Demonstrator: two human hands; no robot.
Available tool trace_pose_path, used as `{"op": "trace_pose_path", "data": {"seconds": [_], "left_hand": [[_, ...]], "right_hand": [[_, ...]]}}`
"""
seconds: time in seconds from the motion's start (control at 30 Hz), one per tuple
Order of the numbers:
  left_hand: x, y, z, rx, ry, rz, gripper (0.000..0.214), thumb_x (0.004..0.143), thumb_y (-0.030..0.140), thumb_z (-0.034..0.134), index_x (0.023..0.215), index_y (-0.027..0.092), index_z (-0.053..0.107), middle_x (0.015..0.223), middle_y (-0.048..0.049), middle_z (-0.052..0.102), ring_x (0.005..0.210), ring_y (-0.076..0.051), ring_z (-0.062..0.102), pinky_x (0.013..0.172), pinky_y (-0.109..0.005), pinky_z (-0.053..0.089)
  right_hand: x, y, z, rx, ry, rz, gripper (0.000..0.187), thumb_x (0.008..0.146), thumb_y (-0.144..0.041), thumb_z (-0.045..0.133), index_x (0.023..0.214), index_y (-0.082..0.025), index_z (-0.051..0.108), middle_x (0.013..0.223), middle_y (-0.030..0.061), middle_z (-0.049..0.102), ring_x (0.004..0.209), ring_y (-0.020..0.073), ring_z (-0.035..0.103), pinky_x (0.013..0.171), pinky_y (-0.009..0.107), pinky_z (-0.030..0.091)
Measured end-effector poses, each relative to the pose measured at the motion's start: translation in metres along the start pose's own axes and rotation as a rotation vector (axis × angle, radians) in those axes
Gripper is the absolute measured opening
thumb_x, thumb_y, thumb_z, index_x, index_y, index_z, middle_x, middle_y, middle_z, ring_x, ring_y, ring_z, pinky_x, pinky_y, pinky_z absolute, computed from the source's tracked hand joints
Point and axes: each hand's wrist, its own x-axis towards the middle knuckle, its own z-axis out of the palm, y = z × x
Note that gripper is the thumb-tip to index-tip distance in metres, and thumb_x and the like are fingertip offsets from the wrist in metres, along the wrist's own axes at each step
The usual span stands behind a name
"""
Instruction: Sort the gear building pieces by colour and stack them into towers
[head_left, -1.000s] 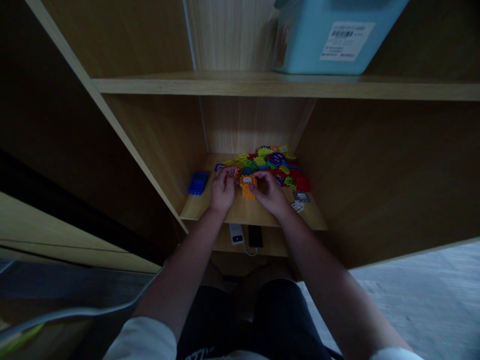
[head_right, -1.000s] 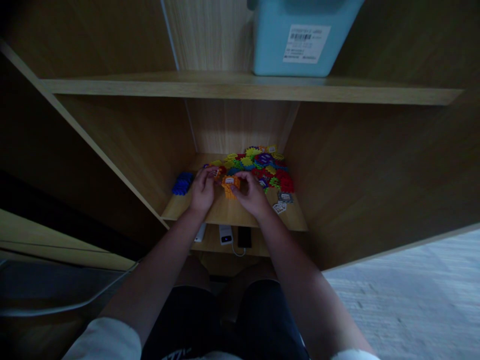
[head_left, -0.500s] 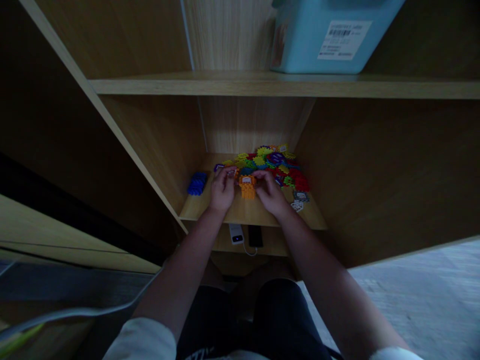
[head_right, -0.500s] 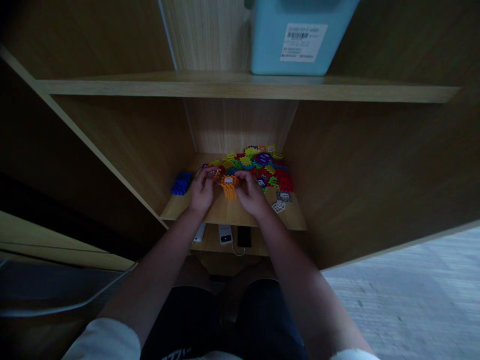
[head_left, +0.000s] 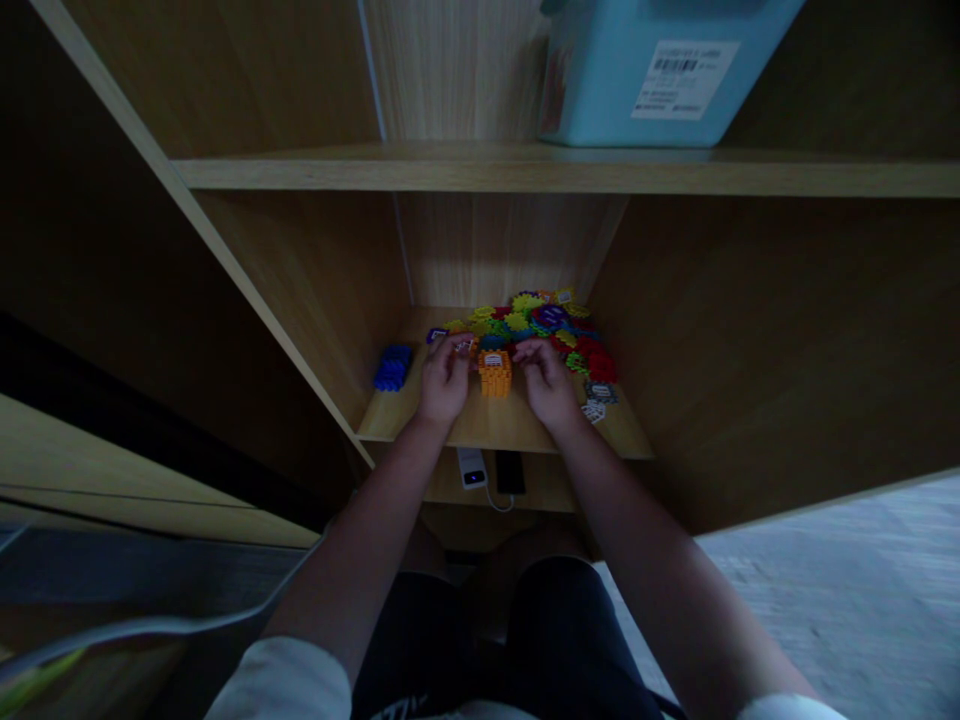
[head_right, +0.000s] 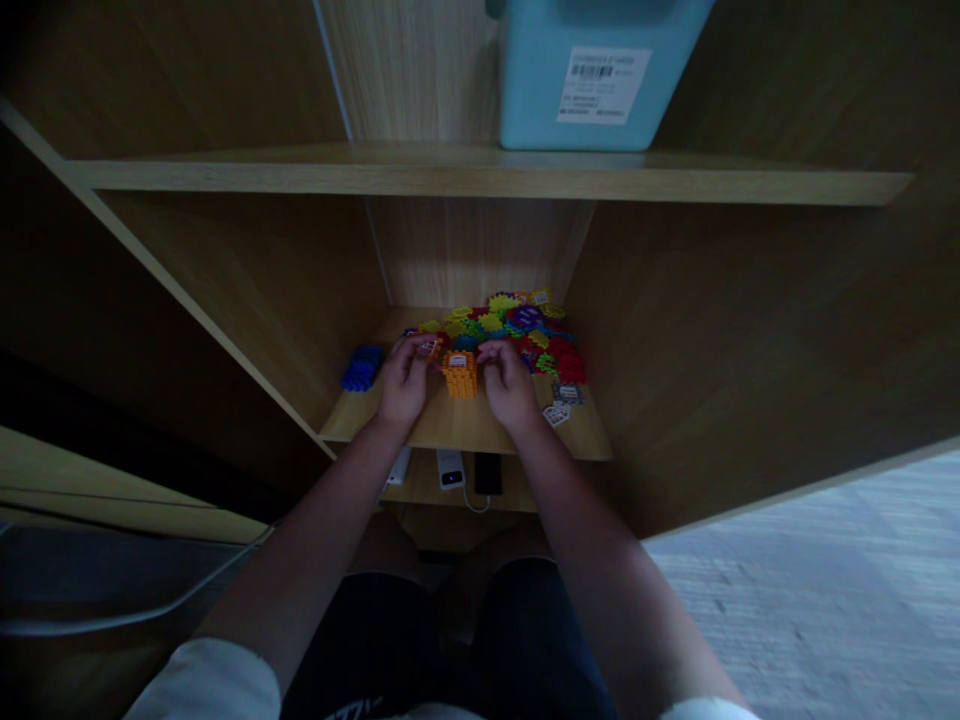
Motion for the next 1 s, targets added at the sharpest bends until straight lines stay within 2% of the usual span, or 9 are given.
{"op": "trace_pose_path", "data": {"seconds": [0.2,0.5,1.0], "left_hand": [[-0.0006,-0.0022,-0.0012,0.015,-0.001,0.005,0.029,0.113,0.040,0.055,0.120,0.023,0.077,0.124,-0.0115,0.072,0.110,-0.026,0.074,0.073,-0.034,0.070],[-0.0010,-0.0004,-0.0019,-0.004,-0.004,-0.020,0.030,0.112,0.040,0.053,0.120,0.022,0.077,0.123,-0.0111,0.071,0.106,-0.024,0.073,0.067,-0.031,0.070],[-0.0008,0.0029,-0.0007,-0.019,-0.016,-0.043,0.029,0.111,0.039,0.055,0.119,0.022,0.077,0.123,-0.0115,0.072,0.106,-0.024,0.074,0.066,-0.031,0.071]], "right_hand": [[-0.0004,-0.0024,-0.0002,-0.011,-0.003,0.015,0.019,0.103,-0.023,0.051,0.116,-0.029,0.064,0.106,0.0038,0.075,0.104,0.0246,0.072,0.099,0.044,0.056],[-0.0003,-0.0023,-0.0007,0.019,-0.026,0.015,0.019,0.104,-0.023,0.051,0.117,-0.029,0.063,0.102,0.0026,0.075,0.101,0.0234,0.074,0.098,0.042,0.055],[0.0001,-0.0037,-0.0012,-0.011,-0.020,0.021,0.017,0.103,-0.026,0.052,0.115,-0.029,0.064,0.099,0.0020,0.076,0.096,0.0226,0.075,0.094,0.041,0.057]]}}
